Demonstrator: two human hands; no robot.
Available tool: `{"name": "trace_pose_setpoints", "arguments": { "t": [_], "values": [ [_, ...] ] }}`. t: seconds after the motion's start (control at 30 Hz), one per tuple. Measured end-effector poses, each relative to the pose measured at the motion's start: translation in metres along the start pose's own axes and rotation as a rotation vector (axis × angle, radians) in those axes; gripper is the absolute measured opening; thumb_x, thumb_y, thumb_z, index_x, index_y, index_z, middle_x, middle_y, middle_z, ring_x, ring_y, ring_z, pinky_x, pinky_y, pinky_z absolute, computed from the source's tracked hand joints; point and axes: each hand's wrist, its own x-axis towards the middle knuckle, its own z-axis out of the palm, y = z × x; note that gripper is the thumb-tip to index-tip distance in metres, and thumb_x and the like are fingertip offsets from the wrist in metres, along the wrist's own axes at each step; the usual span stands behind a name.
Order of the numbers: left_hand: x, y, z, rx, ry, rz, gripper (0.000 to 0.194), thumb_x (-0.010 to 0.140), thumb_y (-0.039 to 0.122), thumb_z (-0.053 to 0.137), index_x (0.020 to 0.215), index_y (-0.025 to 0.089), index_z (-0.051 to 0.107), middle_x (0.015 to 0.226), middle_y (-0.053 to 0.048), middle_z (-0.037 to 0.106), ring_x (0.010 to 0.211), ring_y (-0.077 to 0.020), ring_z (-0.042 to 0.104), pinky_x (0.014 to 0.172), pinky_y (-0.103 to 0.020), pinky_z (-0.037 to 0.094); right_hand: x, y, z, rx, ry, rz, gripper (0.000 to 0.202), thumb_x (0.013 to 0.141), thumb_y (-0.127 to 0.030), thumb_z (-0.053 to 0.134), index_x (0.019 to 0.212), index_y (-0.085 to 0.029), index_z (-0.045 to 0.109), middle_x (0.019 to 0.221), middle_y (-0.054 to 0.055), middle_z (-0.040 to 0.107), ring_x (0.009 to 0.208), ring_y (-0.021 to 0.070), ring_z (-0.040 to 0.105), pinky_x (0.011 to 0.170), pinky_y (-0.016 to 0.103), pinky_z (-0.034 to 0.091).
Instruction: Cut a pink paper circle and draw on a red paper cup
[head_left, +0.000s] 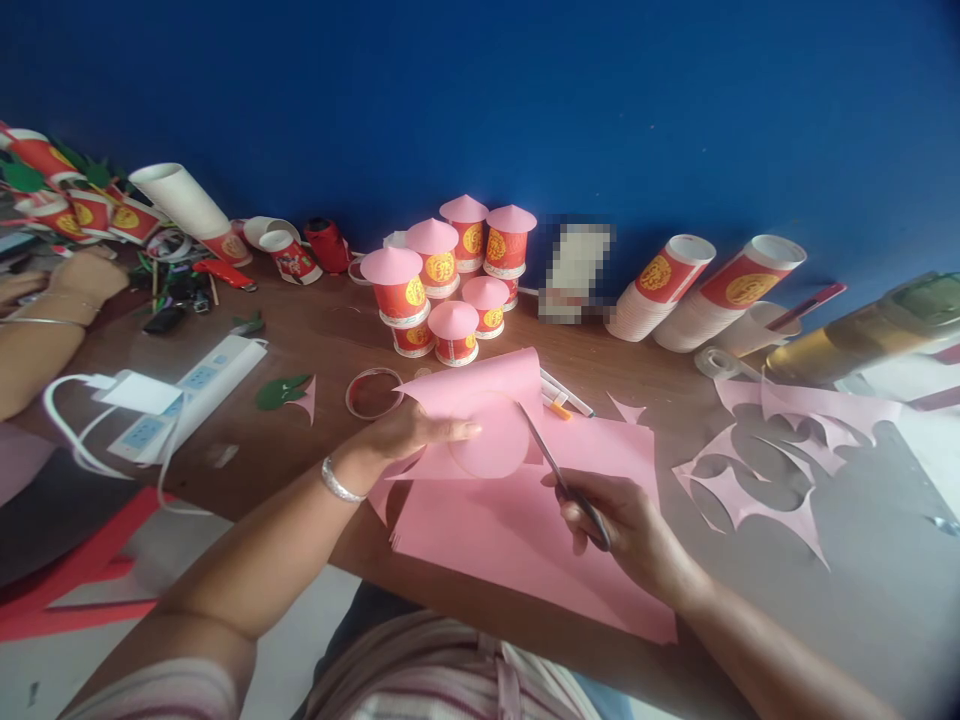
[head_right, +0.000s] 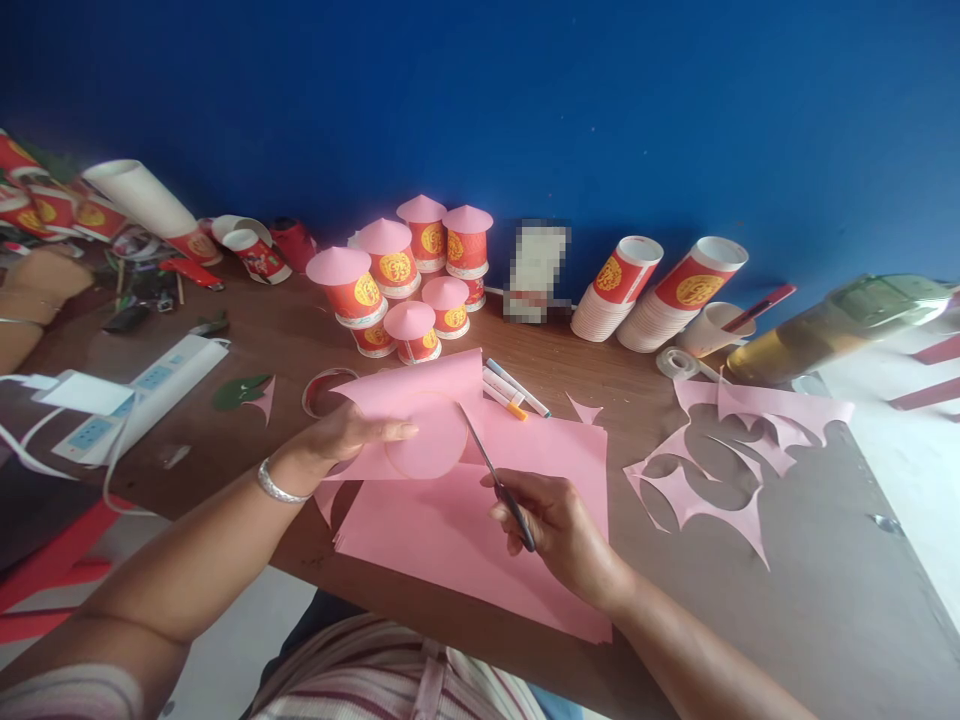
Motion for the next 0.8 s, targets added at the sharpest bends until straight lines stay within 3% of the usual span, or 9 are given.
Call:
{"name": "trace_pose_setpoints", "arguments": {
  "t": [0.2, 0.27, 0.37, 0.57, 0.7, 0.8],
  "values": [
    [0.001, 0.007, 0.001, 0.028, -0.041, 0.101, 0.040, 0.075, 0.032, 0.084, 0.113, 0.020, 0.077, 0.114, -0.002, 0.077, 0.116, -0.0235, 0.068, 0.105, -0.036, 0.054, 0.002, -0.002, -0.001, 0.001, -0.011, 0.034, 0.044, 0.090, -0.054, 0.068, 0.109, -0.014, 0.072, 0.066, 0.000, 0.059, 0.053, 0.0114, 0.058, 0.054, 0.026, 0.051],
    [0.001, 0.008, 0.001, 0.030, -0.061, 0.099, 0.036, 0.074, 0.032, 0.084, 0.108, 0.019, 0.078, 0.111, -0.002, 0.077, 0.118, -0.0236, 0.067, 0.105, -0.034, 0.054, 0.003, -0.003, -0.002, -0.003, -0.014, 0.048, 0.046, 0.088, -0.054, 0.070, 0.109, -0.013, 0.072, 0.065, 0.000, 0.059, 0.053, 0.0118, 0.058, 0.053, 0.026, 0.050],
    [0.001, 0.006, -0.002, 0.048, -0.061, 0.059, 0.028, 0.071, 0.032, 0.085, 0.094, 0.017, 0.078, 0.103, -0.002, 0.078, 0.118, -0.0244, 0.067, 0.104, -0.033, 0.055, 0.003, -0.003, -0.002, -0.010, -0.019, 0.054, 0.046, 0.088, -0.055, 0.070, 0.109, -0.013, 0.072, 0.067, 0.001, 0.060, 0.054, 0.0122, 0.059, 0.053, 0.027, 0.051],
    [0.000, -0.001, -0.009, 0.077, -0.038, -0.107, 0.032, 0.068, 0.036, 0.086, 0.092, 0.016, 0.080, 0.101, -0.005, 0.079, 0.119, -0.0270, 0.067, 0.109, -0.039, 0.053, 0.001, 0.001, -0.001, -0.008, -0.019, 0.030, 0.047, 0.090, -0.056, 0.068, 0.109, -0.014, 0.072, 0.067, 0.001, 0.061, 0.052, 0.0118, 0.057, 0.054, 0.028, 0.052],
    [-0.001, -0.002, -0.010, 0.063, -0.036, -0.108, 0.031, 0.066, 0.039, 0.088, 0.085, 0.017, 0.080, 0.095, -0.005, 0.079, 0.115, -0.0281, 0.068, 0.107, -0.041, 0.053, 0.001, 0.002, -0.002, -0.016, -0.028, 0.023, 0.046, 0.091, -0.056, 0.068, 0.110, -0.015, 0.073, 0.066, 0.000, 0.060, 0.052, 0.0111, 0.056, 0.053, 0.027, 0.050],
    [0.000, 0.000, -0.010, 0.071, -0.060, -0.089, 0.031, 0.069, 0.038, 0.086, 0.091, 0.017, 0.080, 0.097, -0.004, 0.078, 0.114, -0.0266, 0.067, 0.108, -0.040, 0.052, 0.001, 0.002, -0.003, -0.014, -0.033, 0.039, 0.045, 0.091, -0.055, 0.068, 0.110, -0.015, 0.073, 0.066, 0.000, 0.060, 0.052, 0.0102, 0.056, 0.053, 0.025, 0.050]
  ]
}}
